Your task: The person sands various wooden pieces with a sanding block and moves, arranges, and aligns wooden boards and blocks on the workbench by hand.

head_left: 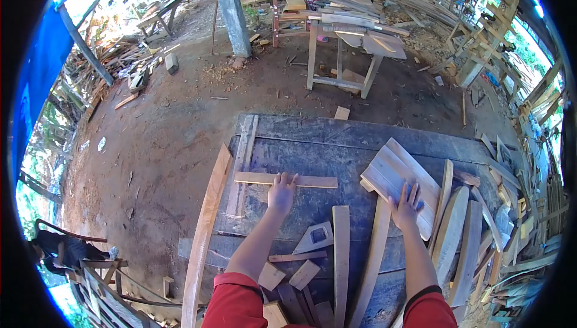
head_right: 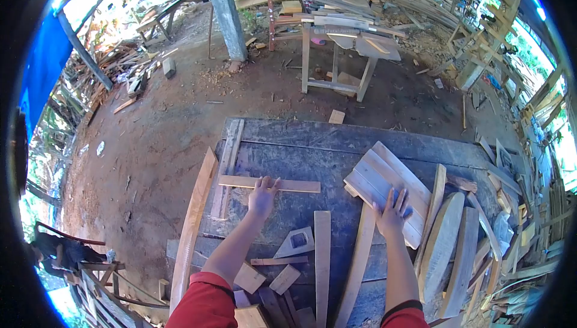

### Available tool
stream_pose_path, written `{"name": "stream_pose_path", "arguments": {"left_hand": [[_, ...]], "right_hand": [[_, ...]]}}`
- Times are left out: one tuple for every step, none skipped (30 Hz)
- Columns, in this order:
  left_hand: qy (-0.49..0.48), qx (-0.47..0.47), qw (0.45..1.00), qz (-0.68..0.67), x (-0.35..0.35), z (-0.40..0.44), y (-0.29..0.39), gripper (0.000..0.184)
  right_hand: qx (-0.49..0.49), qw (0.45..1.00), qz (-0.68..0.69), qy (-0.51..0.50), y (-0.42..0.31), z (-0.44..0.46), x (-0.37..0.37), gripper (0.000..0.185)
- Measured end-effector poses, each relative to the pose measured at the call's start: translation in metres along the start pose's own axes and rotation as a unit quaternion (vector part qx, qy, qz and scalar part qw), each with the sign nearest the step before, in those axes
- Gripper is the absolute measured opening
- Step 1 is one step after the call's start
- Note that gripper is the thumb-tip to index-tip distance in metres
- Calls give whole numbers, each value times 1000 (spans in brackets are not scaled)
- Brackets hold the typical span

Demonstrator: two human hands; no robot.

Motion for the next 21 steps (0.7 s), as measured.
{"name": "stream_pose_path", "arguments": {"left_hand": [[-4,4,1000,-5,0,-3,1,54],[-7,2,1000,-6,1,-6,3,54],[-12,2,1000,-15,5,-10,6,53],[-18,1,1000,-24,7,-14,10,52],[-20,-2,999,-26,7,-16,14,52],[-15,5,1000,-24,7,-20,16,52],[-11,13,1000,-20,8,-22,16,52],[-12,10,1000,-19,7,-25,17,52],[-4,7,1000,-18,8,-26,18,52],[4,5,1000,-17,9,-27,19,52],[3,2,1000,-17,8,-28,19,52],[2,0,1000,-17,8,-27,19,51],[0,-2,1000,-16,9,-27,19,51],[0,-5,1000,-17,10,-26,19,51],[3,-7,1000,-11,11,-26,20,51],[7,-9,1000,-5,12,-26,20,51],[5,-12,1000,-6,12,-26,21,51],[5,-10,1000,-6,12,-26,21,51],[6,-9,1000,-6,12,-26,21,51],[4,-11,1000,-6,11,-27,21,51],[5,-13,1000,-9,10,-27,21,51]], "right_hand": [[1,1000,1,2,-1,0,0,75],[-1,1000,1,0,-2,1,0,75],[3,1000,3,3,-3,0,1,75],[7,1000,4,7,-1,-1,2,75],[4,1000,4,6,1,0,1,75],[8,1000,6,11,1,0,0,75],[13,1000,9,15,0,0,0,75],[11,1000,11,14,0,0,0,75],[11,1000,9,13,0,0,0,75],[11,1000,8,13,0,0,0,76],[9,1000,9,13,0,0,0,76],[10,1000,12,15,0,-1,0,76],[12,1000,15,16,0,0,0,76],[9,1000,16,16,1,0,0,76],[11,1000,16,16,1,0,0,76],[13,1000,15,16,1,0,-1,77],[10,1000,15,15,2,1,-2,77],[11,1000,13,17,2,1,-3,77],[13,1000,10,19,2,1,-3,77],[11,1000,10,18,2,1,-2,77],[10,1000,11,16,2,1,-2,77]]}}
Point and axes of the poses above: each hand's wrist, its own z-axis towards the middle knuckle, its own x-axis out of the back of the hand, y = z × x, the point moved 9 cm from there along z, towards the middle knuckle, and after that the axes turned 5 degrees about y, right-handed, at the moved point
